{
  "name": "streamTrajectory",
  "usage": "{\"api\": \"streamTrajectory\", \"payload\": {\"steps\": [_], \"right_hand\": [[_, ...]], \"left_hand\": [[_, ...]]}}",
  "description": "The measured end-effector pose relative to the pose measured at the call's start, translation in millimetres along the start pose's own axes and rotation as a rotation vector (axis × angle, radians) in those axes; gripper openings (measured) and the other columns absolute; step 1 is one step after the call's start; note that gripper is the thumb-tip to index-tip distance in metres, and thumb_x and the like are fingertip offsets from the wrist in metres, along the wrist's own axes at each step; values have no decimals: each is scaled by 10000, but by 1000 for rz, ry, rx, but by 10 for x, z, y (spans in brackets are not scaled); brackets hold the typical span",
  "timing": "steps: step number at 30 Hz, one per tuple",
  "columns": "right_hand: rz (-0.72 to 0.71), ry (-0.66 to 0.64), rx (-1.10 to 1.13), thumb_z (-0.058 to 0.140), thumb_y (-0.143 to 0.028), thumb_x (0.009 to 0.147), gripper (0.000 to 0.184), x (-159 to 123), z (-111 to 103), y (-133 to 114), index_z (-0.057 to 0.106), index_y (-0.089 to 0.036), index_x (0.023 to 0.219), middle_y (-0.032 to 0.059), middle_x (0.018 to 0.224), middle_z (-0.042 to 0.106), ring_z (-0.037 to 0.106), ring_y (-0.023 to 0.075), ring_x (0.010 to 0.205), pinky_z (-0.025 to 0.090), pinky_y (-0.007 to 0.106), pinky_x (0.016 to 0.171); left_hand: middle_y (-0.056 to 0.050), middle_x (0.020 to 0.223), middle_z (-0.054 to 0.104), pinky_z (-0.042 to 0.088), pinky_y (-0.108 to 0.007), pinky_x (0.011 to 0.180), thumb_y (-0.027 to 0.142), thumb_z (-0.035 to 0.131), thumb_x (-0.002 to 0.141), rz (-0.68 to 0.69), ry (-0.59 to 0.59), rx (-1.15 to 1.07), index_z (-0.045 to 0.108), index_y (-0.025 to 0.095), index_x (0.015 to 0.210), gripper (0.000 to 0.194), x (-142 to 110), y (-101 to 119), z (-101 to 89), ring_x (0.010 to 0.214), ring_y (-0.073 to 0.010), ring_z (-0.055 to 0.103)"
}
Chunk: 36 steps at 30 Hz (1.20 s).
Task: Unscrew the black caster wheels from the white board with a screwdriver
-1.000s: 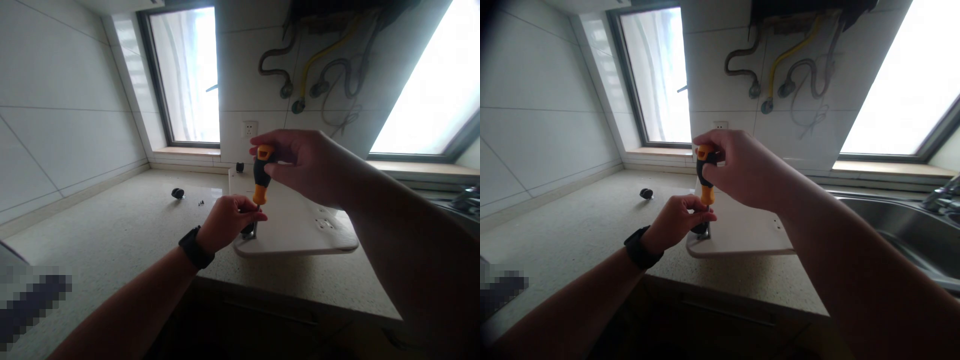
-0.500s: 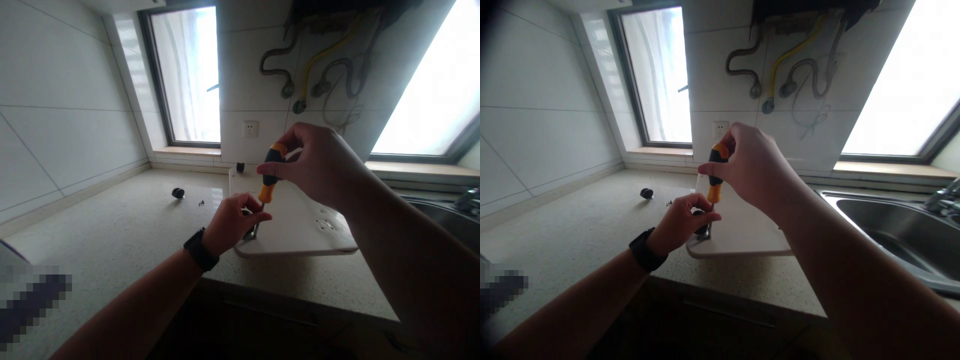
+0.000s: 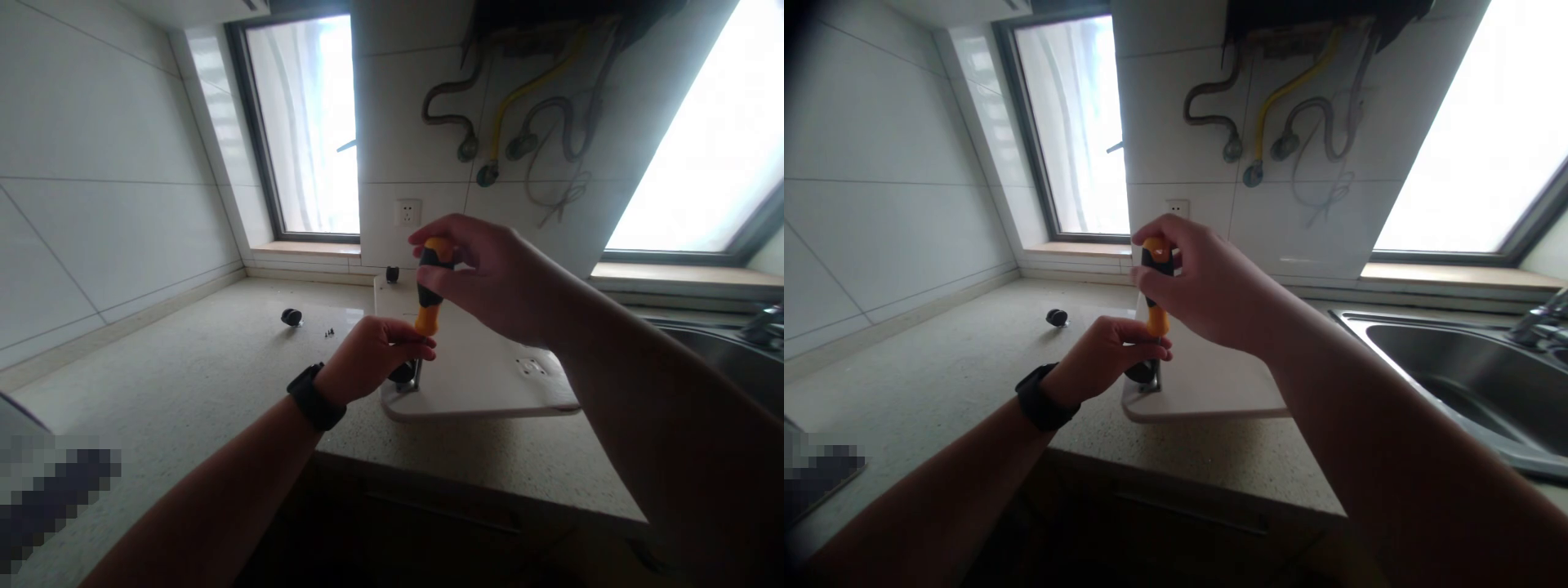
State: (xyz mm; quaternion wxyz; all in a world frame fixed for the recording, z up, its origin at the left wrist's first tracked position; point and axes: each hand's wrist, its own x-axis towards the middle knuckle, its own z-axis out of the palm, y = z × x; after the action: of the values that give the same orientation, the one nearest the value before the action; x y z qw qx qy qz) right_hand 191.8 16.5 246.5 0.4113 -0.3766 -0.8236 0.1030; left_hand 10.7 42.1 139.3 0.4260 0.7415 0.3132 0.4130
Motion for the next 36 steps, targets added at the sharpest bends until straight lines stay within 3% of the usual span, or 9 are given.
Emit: {"api": "streamTrajectory", "payload": {"steps": [3,6,11,14,18,21,26,30,36], "right_hand": [[1,62,-179,714,-452,816,320,-18,17,-71,695,-241,1055,50,930,704,639,210,798,522,389,692],[31,93,-246,730,-558,780,466,-32,12,-105,661,-224,1097,44,884,690,610,198,739,488,377,639],[49,115,-147,799,-494,724,492,-12,-8,-44,624,-218,1091,55,980,715,666,227,825,547,408,699],[72,95,-20,819,-401,713,460,16,-21,8,617,-230,1088,48,988,739,699,234,863,592,422,759],[65,67,111,792,-347,747,437,37,-26,70,656,-226,1144,49,1074,743,712,228,952,612,424,869],[52,39,202,745,-307,791,476,33,-18,96,651,-201,1246,58,1151,730,702,213,1022,594,405,938],[52,50,119,660,-247,819,467,18,-26,81,658,-230,1286,71,1147,710,681,215,979,584,380,845],[47,72,-112,636,-371,859,408,1,-41,28,686,-264,1249,84,1116,686,636,200,817,542,395,717],[51,81,-123,740,-507,778,422,-27,11,-28,684,-229,1091,63,971,709,614,175,708,496,349,602]], "left_hand": [[-44,829,761,533,-295,714,378,842,763,-18,71,63,765,160,836,242,-14,37,51,726,-141,663],[-6,706,690,472,-252,583,422,881,704,-28,148,83,692,147,757,338,-21,42,110,604,-102,571],[16,715,658,453,-233,554,434,881,705,-27,208,92,619,158,789,390,-2,-12,169,602,-92,556],[-25,874,719,512,-263,652,460,834,763,-2,140,122,671,162,919,374,6,-6,112,727,-125,636],[-75,1220,729,536,-325,937,364,678,929,46,-73,91,705,197,1182,304,0,37,-29,1061,-167,685],[-72,1229,739,497,-348,1050,286,627,964,53,-148,17,707,196,1211,275,-2,29,-82,1138,-163,681],[-79,1069,780,553,-354,949,336,707,904,9,-53,-25,751,174,1058,228,17,-33,-45,997,-178,730],[-56,893,763,551,-297,736,391,821,787,-7,87,88,735,155,884,270,25,-43,-16,769,-145,689],[-14,773,696,479,-253,623,403,857,741,-9,154,121,665,149,809,325,12,-44,33,657,-106,581]]}}
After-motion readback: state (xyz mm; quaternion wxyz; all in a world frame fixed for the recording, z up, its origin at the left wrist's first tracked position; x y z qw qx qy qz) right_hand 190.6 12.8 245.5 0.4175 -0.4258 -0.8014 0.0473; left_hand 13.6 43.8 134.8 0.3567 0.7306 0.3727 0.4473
